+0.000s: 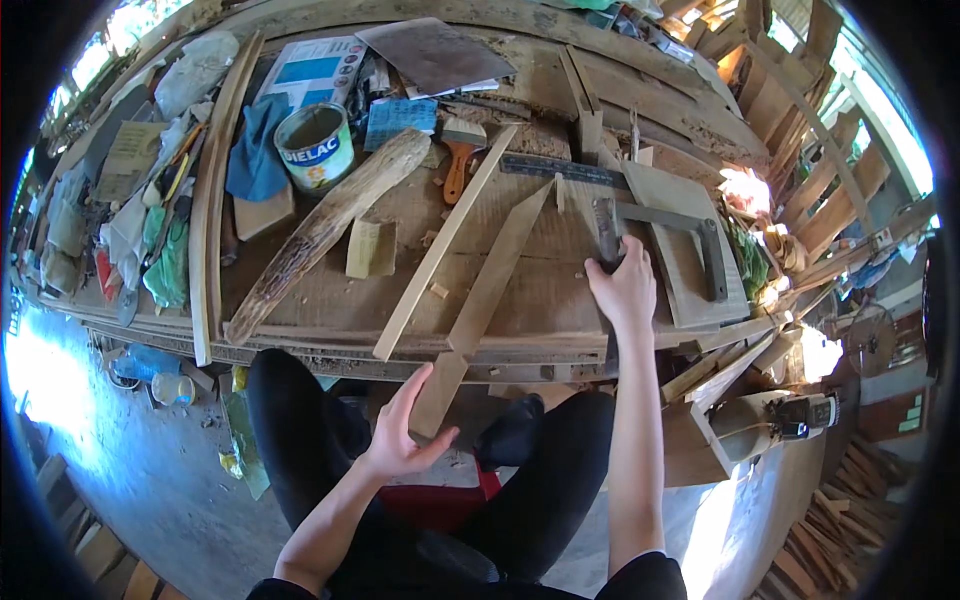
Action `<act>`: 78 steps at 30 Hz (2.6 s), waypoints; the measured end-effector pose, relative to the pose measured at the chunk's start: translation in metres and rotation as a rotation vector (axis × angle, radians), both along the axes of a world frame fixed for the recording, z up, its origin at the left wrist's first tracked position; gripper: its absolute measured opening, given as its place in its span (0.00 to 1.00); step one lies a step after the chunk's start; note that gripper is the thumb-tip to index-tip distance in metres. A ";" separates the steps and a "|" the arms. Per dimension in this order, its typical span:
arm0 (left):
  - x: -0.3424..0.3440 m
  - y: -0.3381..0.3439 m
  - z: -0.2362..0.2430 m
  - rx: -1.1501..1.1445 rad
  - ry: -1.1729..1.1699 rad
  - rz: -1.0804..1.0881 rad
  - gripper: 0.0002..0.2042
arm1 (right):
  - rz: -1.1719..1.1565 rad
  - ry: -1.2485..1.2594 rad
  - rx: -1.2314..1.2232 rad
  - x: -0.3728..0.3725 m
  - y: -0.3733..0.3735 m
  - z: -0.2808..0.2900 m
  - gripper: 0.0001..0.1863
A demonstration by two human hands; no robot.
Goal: Using a chisel and a wooden mallet to carve a notch into a thin wooden stick.
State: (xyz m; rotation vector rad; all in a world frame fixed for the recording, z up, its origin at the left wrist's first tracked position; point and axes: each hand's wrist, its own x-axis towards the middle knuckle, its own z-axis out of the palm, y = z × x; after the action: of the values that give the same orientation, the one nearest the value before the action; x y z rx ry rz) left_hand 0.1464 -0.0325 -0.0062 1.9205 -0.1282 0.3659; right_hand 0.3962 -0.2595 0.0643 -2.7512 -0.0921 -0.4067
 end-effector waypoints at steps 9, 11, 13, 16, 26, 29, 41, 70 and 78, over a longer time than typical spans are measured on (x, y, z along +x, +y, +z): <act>0.012 -0.007 0.007 0.200 -0.142 -0.017 0.38 | 0.036 -0.173 -0.094 -0.002 0.002 -0.028 0.22; 0.008 -0.009 0.009 0.214 -0.093 0.003 0.38 | 0.036 -0.209 -0.109 0.001 0.006 -0.027 0.21; -0.001 -0.010 0.008 0.221 0.005 0.043 0.40 | 0.031 -0.233 -0.089 -0.001 0.013 -0.027 0.20; -0.008 -0.017 0.007 -0.136 0.179 0.050 0.43 | 0.016 -0.277 -0.135 0.000 0.008 -0.028 0.18; -0.009 -0.004 0.007 -0.144 0.472 0.018 0.44 | 0.060 -0.349 -0.137 0.000 0.002 -0.034 0.17; -0.014 0.000 0.004 -0.067 0.466 -0.014 0.41 | 0.043 -0.356 -0.140 -0.001 0.005 -0.033 0.17; -0.013 -0.009 -0.002 -0.259 0.543 -0.177 0.24 | 0.054 -0.355 -0.176 -0.001 0.011 -0.033 0.16; -0.014 -0.035 -0.025 -0.913 0.580 -0.457 0.18 | -0.002 -0.345 -0.102 0.000 0.008 -0.033 0.17; -0.014 -0.030 -0.025 -0.900 0.561 -0.486 0.17 | -0.004 -0.333 -0.118 -0.001 0.010 -0.032 0.17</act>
State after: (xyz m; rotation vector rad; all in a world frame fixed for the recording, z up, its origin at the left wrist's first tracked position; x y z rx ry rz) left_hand 0.1323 -0.0628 -0.0311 0.9889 -0.0386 -0.4008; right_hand 0.3954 -0.2497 0.0322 -2.7707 -0.1999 -0.8831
